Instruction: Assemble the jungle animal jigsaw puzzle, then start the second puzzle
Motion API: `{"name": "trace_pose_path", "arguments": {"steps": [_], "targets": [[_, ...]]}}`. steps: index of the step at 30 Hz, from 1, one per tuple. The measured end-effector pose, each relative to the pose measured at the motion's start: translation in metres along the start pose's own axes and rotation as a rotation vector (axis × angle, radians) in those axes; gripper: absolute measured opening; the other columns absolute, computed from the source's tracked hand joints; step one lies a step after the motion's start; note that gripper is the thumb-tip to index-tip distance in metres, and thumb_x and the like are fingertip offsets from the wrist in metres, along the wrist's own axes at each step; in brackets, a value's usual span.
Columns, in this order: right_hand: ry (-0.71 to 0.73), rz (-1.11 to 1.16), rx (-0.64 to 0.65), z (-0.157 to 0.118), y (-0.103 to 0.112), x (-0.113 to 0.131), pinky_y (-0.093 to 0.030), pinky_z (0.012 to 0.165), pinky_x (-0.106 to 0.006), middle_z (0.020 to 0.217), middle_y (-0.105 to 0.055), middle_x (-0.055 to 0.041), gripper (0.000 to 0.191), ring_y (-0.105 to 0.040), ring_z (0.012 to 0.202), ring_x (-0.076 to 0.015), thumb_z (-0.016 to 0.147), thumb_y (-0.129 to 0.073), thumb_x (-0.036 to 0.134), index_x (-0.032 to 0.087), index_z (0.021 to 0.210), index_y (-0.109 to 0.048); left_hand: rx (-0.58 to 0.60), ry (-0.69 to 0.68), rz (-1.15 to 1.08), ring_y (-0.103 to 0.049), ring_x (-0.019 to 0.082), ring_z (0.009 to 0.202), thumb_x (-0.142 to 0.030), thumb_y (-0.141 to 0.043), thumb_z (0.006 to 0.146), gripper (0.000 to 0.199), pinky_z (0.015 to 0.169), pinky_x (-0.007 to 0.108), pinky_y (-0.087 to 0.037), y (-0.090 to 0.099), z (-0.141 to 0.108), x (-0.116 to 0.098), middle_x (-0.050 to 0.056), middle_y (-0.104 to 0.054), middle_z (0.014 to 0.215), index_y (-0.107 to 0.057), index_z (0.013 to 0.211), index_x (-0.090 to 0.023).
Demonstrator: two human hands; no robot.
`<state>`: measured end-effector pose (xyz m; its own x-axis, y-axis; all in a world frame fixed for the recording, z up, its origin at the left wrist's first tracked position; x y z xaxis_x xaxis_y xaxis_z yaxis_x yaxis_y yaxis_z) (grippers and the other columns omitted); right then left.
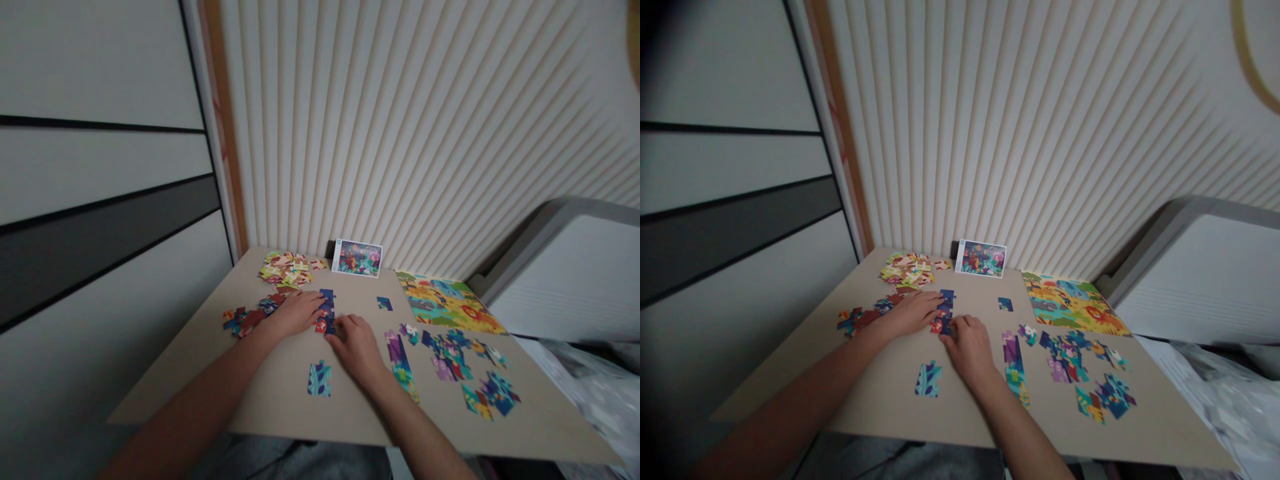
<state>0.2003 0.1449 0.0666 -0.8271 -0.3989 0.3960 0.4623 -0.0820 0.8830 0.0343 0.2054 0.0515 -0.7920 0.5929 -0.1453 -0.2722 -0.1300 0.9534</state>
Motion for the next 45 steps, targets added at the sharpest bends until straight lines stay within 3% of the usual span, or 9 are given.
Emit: {"name": "trace_pose_path", "arguments": {"steps": [5,12,16,23,27,34,40,45], "targets": [[0.083,-0.031,0.022,-0.002,-0.002,0.005,-0.045,0.099,-0.038,0.12,-0.07,-0.0104,0.029,-0.062,0.112,-0.026,0.098,-0.064,0.031,0.025,0.124,-0.073,-0.005,-0.006,-0.011,-0.058,0.026,0.134,-0.032,-0.048,0.105,0.037,0.116,0.044,-0.04,-0.002,0.0,0.002,0.01,-0.063,0.145,-0.065,0.137,-0.024],[0.154,0.005,0.028,-0.007,0.001,0.009,-0.039,0.107,-0.04,0.136,-0.067,-0.0097,0.018,-0.058,0.126,-0.0254,0.094,-0.067,0.026,0.023,0.11,-0.074,-0.009,-0.012,-0.012,-0.058,0.026,0.134,-0.034,-0.049,0.105,0.038,0.116,0.043,-0.041,-0.006,0.001,0.004,0.01,-0.063,0.145,-0.064,0.138,-0.022],[0.179,0.024,0.057,-0.011,0.003,0.015,-0.038,0.104,-0.039,0.121,-0.072,-0.0071,0.01,-0.061,0.117,-0.0232,0.094,-0.066,0.024,0.022,0.104,-0.069,-0.002,-0.021,-0.002,-0.057,0.026,0.134,-0.027,-0.046,0.104,0.038,0.116,0.044,-0.04,-0.006,0.001,0.003,0.01,-0.063,0.145,-0.066,0.136,-0.021],[0.096,-0.078,-0.014,-0.012,0.008,0.015,-0.039,0.097,-0.038,0.118,-0.067,-0.0092,0.028,-0.058,0.111,-0.0265,0.096,-0.066,0.034,0.025,0.122,-0.067,0.003,-0.015,0.003,-0.059,0.024,0.133,-0.017,-0.044,0.102,0.042,0.116,0.041,-0.04,-0.006,0.001,0.004,0.009,-0.064,0.145,-0.064,0.138,-0.021],[0.015,-0.159,-0.061,-0.008,0.004,0.012,-0.039,0.094,-0.039,0.116,-0.067,-0.0115,0.032,-0.059,0.109,-0.028,0.099,-0.062,0.037,0.025,0.128,-0.067,0.004,-0.019,-0.005,-0.058,0.024,0.134,-0.02,-0.044,0.103,0.04,0.117,0.041,-0.04,-0.006,0.001,0.004,0.009,-0.063,0.145,-0.064,0.137,-0.021],[0.005,-0.244,-0.005,-0.002,-0.006,0.014,-0.038,0.089,-0.04,0.104,-0.07,-0.0103,0.032,-0.061,0.104,-0.0282,0.099,-0.061,0.051,0.026,0.116,-0.074,-0.006,-0.008,-0.021,-0.058,0.027,0.134,-0.031,-0.049,0.104,0.039,0.116,0.044,-0.042,-0.003,0.0,0.003,0.011,-0.063,0.146,-0.063,0.139,-0.022],[0.068,-0.23,0.013,-0.001,-0.007,0.022,-0.039,0.089,-0.039,0.102,-0.07,-0.0094,0.023,-0.06,0.101,-0.0264,0.101,-0.061,0.042,0.025,0.105,-0.076,-0.018,-0.008,-0.032,-0.058,0.027,0.134,-0.033,-0.048,0.104,0.04,0.116,0.045,-0.041,-0.002,0.0,0.002,0.011,-0.063,0.145,-0.064,0.139,-0.021],[0.063,-0.209,-0.022,0.002,-0.01,0.024,-0.041,0.095,-0.04,0.114,-0.07,-0.0109,0.022,-0.058,0.11,-0.0274,0.099,-0.064,0.039,0.025,0.11,-0.076,-0.031,-0.011,-0.046,-0.058,0.028,0.134,-0.042,-0.048,0.104,0.043,0.115,0.045,-0.042,-0.005,-0.001,0.004,0.012,-0.063,0.145,-0.065,0.139,-0.022]]}}
Point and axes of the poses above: each hand's wrist, its own z-axis towards the middle knuckle, its own y-axis out of the back of the hand, x = y × z, the point moved 6 cm from there along z, towards the middle knuckle
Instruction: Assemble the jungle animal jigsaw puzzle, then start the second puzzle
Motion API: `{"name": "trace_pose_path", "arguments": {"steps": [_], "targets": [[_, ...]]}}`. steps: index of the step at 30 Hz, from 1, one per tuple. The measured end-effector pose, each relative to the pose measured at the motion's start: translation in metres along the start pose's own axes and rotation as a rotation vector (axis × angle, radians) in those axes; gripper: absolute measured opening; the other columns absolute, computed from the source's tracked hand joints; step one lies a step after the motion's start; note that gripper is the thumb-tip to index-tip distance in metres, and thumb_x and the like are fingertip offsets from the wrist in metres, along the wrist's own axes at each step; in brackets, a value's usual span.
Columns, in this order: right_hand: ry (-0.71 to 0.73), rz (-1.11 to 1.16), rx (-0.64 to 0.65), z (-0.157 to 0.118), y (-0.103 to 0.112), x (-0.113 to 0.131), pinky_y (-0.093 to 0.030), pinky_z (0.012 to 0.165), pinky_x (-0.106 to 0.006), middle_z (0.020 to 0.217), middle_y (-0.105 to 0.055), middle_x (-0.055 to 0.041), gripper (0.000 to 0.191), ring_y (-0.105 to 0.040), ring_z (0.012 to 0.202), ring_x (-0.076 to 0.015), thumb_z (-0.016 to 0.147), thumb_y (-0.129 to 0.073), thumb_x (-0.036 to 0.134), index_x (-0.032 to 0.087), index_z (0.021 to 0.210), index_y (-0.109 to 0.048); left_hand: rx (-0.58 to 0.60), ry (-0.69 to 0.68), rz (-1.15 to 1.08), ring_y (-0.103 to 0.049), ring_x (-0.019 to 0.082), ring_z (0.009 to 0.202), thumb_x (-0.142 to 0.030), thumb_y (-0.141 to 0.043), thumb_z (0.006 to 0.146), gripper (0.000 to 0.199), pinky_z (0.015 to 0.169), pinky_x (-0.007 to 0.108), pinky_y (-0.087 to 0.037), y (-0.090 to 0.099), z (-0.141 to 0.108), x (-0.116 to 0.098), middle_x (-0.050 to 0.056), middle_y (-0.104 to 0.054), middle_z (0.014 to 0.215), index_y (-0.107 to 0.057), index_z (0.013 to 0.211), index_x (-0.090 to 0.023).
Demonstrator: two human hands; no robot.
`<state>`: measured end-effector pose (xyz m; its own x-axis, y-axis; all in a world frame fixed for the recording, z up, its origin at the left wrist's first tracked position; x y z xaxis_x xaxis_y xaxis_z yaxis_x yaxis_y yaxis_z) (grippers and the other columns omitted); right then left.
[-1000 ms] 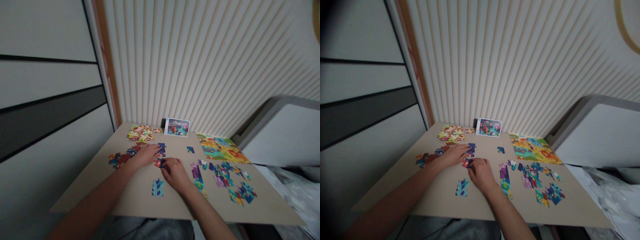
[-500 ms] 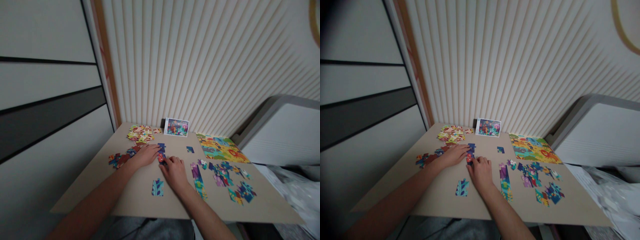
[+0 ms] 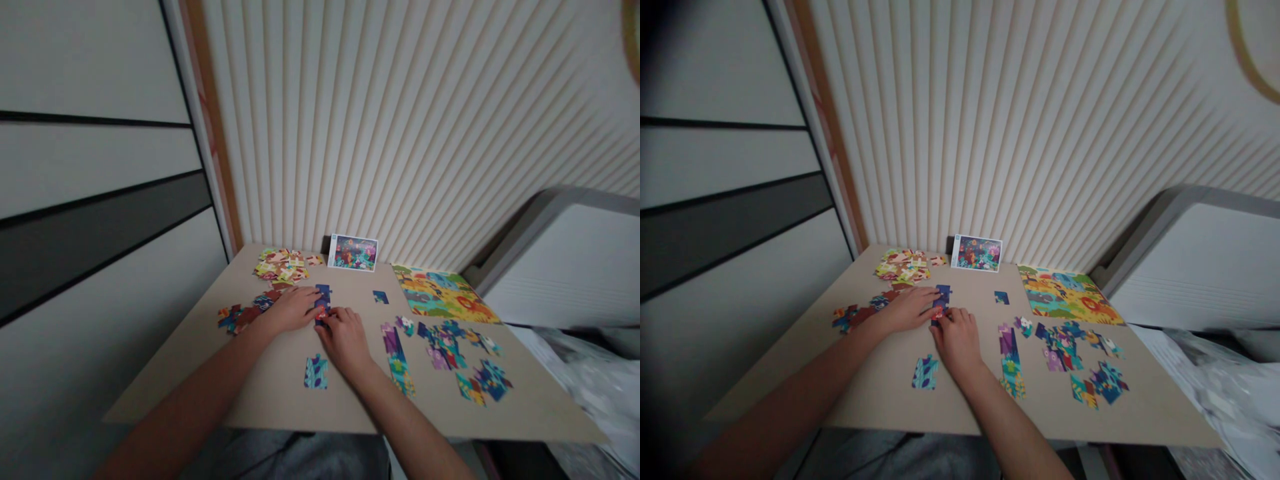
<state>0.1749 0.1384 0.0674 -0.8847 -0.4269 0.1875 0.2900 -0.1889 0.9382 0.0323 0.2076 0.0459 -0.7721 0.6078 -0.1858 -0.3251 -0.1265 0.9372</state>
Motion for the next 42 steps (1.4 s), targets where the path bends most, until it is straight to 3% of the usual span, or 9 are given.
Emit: {"name": "trace_pose_path", "arguments": {"steps": [15,29,42], "targets": [[0.064,-0.006,0.018,-0.007,0.008,0.0,-0.039,0.093,-0.039,0.111,-0.071,-0.009,0.026,-0.061,0.106,-0.0243,0.105,-0.053,0.034,0.028,0.117,-0.075,0.02,0.024,-0.013,-0.056,0.027,0.137,-0.046,-0.054,0.102,0.047,0.116,0.042,-0.041,-0.005,0.0,0.01,0.009,-0.06,0.149,-0.062,0.142,-0.024],[0.134,-0.168,0.035,-0.007,-0.001,-0.005,-0.035,0.091,-0.04,0.113,-0.072,-0.0075,0.023,-0.06,0.104,-0.0241,0.105,-0.056,0.028,0.028,0.12,-0.072,0.016,0.007,-0.003,-0.054,0.026,0.138,-0.039,-0.046,0.105,0.042,0.117,0.044,-0.038,-0.006,0.0,0.006,0.01,-0.061,0.147,-0.063,0.14,-0.024],[0.2,-0.243,0.024,-0.005,0.002,-0.002,-0.034,0.087,-0.039,0.111,-0.069,-0.0081,0.02,-0.058,0.102,-0.0239,0.104,-0.057,0.024,0.025,0.12,-0.069,0.0,0.046,0.009,-0.057,0.027,0.135,-0.042,-0.052,0.102,0.042,0.116,0.044,-0.041,-0.008,0.002,0.009,0.009,-0.063,0.146,-0.065,0.139,-0.025]]}}
Point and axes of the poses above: each hand's wrist, its own z-axis towards the middle knuckle, its own y-axis out of the back of the hand, x = y × z, the point moved 6 cm from there along z, towards the middle knuckle
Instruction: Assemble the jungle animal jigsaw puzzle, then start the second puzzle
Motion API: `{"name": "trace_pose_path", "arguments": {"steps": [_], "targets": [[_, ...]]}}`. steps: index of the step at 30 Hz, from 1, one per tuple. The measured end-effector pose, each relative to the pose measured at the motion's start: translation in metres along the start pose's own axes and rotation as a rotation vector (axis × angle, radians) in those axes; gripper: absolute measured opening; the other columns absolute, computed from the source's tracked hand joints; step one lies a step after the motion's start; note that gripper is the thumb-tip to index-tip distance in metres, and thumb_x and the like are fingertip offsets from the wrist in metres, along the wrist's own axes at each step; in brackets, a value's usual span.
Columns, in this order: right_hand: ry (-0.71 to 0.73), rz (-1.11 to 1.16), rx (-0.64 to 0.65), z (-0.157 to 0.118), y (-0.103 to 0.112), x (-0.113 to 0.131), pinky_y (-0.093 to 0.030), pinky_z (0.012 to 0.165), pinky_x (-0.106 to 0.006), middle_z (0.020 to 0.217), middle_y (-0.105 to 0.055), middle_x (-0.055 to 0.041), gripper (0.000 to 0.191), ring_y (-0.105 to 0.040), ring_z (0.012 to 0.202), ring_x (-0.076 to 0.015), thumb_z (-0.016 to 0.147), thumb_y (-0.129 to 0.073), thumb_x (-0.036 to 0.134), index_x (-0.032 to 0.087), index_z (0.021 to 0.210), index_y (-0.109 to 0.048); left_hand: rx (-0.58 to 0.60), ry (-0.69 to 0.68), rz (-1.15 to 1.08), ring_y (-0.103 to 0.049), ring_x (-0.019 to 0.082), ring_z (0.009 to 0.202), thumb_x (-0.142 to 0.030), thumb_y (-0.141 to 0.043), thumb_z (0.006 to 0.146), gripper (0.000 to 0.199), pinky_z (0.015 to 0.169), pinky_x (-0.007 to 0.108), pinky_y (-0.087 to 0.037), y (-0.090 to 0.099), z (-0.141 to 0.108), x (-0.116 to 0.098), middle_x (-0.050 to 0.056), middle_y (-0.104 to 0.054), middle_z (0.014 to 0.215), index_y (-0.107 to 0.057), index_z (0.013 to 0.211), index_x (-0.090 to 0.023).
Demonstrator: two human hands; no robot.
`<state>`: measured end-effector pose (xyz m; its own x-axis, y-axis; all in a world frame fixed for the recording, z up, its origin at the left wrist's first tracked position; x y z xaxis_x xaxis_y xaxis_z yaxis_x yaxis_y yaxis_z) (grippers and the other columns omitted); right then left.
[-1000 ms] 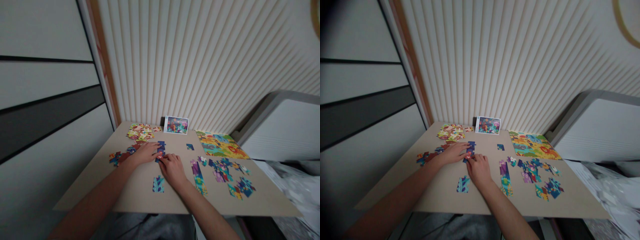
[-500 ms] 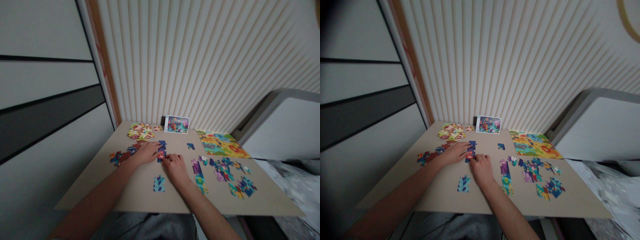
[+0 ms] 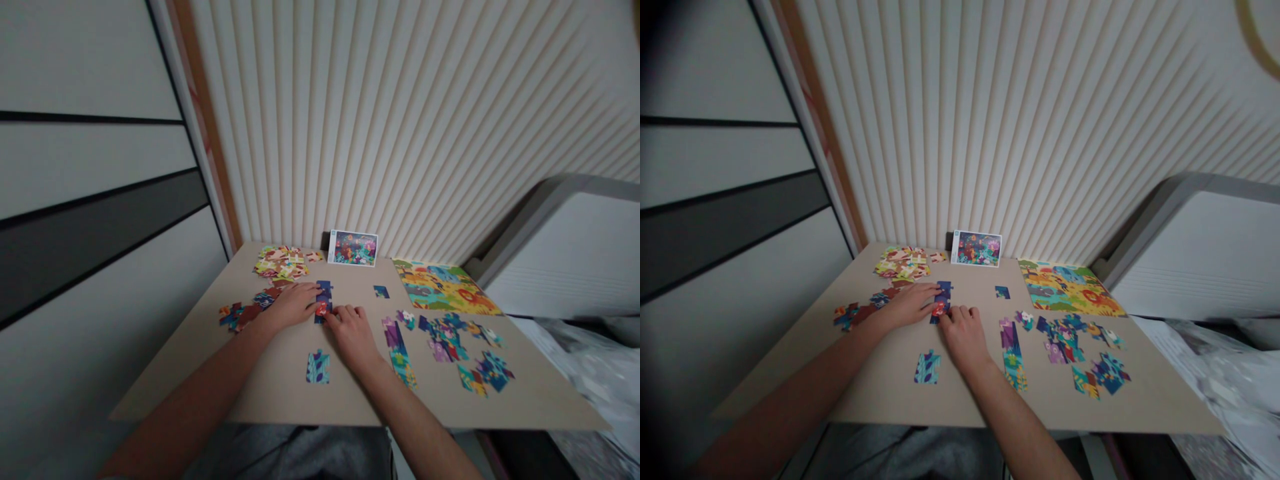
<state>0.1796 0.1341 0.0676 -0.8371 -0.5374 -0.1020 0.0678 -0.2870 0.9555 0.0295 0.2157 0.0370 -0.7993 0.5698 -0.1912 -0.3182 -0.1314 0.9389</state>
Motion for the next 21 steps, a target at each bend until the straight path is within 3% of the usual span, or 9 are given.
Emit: {"name": "trace_pose_path", "arguments": {"steps": [12,21], "targets": [[0.048,-0.027,0.009,0.0024,0.0005,-0.0009,-0.035,0.091,-0.042,0.107,-0.069,-0.0085,0.018,-0.058,0.103,-0.0257,0.104,-0.055,0.022,0.022,0.117,-0.069,-0.014,-0.002,0.013,-0.058,0.026,0.133,-0.043,-0.056,0.1,0.04,0.115,0.042,-0.042,0.0048,0.0021,-0.0052,0.009,-0.065,0.142,-0.068,0.134,-0.024],[-0.007,0.116,0.03,-0.0053,0.0009,-0.0044,-0.037,0.092,-0.037,0.117,-0.071,-0.0079,0.028,-0.06,0.108,-0.0223,0.104,-0.053,0.018,0.025,0.126,-0.068,-0.001,-0.014,0.022,-0.057,0.026,0.134,-0.043,-0.053,0.103,0.042,0.115,0.042,-0.041,0.003,0.001,-0.0032,0.008,-0.064,0.145,-0.065,0.138,-0.025]]}}
Point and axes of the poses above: each hand's wrist, its own z-axis towards the middle knuckle, its own y-axis out of the back of the hand, x = y × z, the point moved 6 cm from there along z, towards the middle knuckle
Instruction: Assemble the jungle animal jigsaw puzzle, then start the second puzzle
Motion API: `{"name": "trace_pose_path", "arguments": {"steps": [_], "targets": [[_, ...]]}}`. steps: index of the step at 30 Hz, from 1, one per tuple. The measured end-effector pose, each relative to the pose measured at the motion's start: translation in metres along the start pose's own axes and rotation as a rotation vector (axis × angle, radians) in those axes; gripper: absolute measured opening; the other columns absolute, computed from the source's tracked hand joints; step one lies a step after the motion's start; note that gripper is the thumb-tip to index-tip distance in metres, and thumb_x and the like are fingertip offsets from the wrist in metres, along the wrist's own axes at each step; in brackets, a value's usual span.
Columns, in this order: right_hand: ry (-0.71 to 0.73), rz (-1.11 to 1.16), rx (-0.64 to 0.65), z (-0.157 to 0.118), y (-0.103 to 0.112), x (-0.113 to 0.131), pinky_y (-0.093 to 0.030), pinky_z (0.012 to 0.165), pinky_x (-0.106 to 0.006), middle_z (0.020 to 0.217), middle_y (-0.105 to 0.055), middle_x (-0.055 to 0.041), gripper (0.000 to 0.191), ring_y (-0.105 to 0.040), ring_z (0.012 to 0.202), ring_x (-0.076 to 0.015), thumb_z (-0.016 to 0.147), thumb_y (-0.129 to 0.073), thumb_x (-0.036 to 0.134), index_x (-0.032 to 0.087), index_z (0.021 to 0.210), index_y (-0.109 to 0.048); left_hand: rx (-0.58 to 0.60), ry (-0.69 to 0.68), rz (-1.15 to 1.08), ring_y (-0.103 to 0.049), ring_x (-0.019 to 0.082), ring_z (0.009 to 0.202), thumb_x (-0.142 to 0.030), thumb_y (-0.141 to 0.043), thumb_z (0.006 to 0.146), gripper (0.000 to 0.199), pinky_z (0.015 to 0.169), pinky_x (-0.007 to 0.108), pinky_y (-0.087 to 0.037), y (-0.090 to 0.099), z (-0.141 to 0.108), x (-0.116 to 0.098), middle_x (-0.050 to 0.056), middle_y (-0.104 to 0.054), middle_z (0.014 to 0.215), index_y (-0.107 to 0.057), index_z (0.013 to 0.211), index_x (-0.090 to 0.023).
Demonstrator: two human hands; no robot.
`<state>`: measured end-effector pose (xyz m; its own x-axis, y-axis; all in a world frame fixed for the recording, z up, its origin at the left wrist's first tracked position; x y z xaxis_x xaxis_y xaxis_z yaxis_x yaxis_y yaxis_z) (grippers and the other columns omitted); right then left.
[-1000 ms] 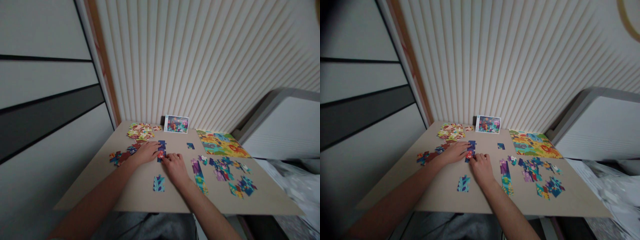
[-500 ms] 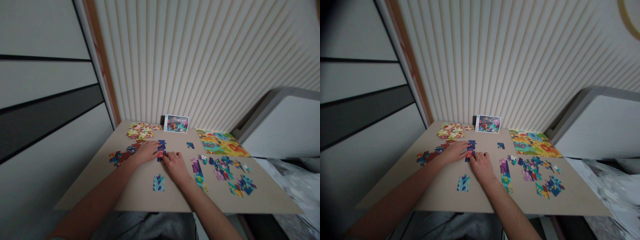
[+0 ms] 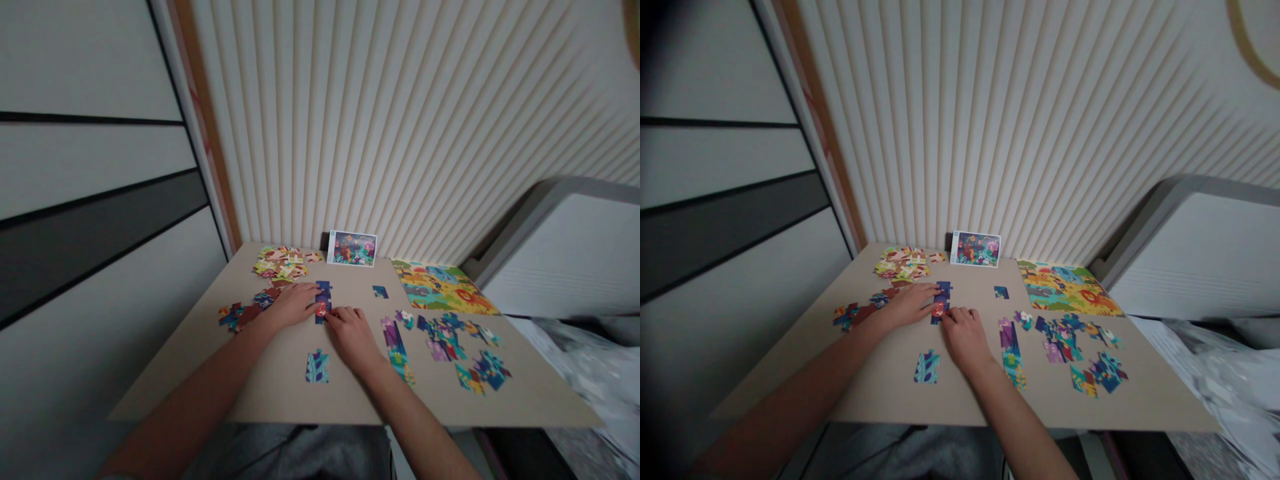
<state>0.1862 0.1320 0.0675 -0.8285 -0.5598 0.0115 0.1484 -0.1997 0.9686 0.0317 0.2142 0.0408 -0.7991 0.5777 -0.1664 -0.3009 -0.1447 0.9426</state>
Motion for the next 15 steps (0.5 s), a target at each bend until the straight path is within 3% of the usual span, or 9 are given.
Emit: {"name": "trace_pose_path", "arguments": {"steps": [6,15], "targets": [[-0.031,0.149,-0.02,-0.0076,0.0042,0.0023,-0.038,0.096,-0.034,0.116,-0.073,-0.0072,0.025,-0.061,0.109,-0.0195,0.106,-0.05,0.023,0.022,0.111,-0.075,0.016,-0.007,0.0,-0.057,0.026,0.135,-0.043,-0.052,0.103,0.043,0.115,0.042,-0.042,-0.0019,-0.0002,0.0019,0.009,-0.063,0.146,-0.064,0.139,-0.024],[-0.006,0.154,-0.016,-0.0075,0.0044,0.0063,-0.039,0.095,-0.032,0.114,-0.072,-0.0064,0.023,-0.061,0.11,-0.0184,0.106,-0.053,0.025,0.024,0.116,-0.074,0.044,-0.02,0.01,-0.055,0.026,0.138,-0.04,-0.047,0.105,0.041,0.118,0.048,-0.036,0.0004,-0.0034,0.0011,0.009,-0.061,0.149,-0.062,0.141,-0.027]]}}
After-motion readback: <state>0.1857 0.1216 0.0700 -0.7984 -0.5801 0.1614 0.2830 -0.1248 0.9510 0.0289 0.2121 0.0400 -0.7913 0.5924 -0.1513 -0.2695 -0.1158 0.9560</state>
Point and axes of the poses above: each hand's wrist, its own z-axis towards the middle knuckle, its own y-axis out of the back of the hand, x = y × z, the point moved 6 cm from there along z, towards the middle knuckle
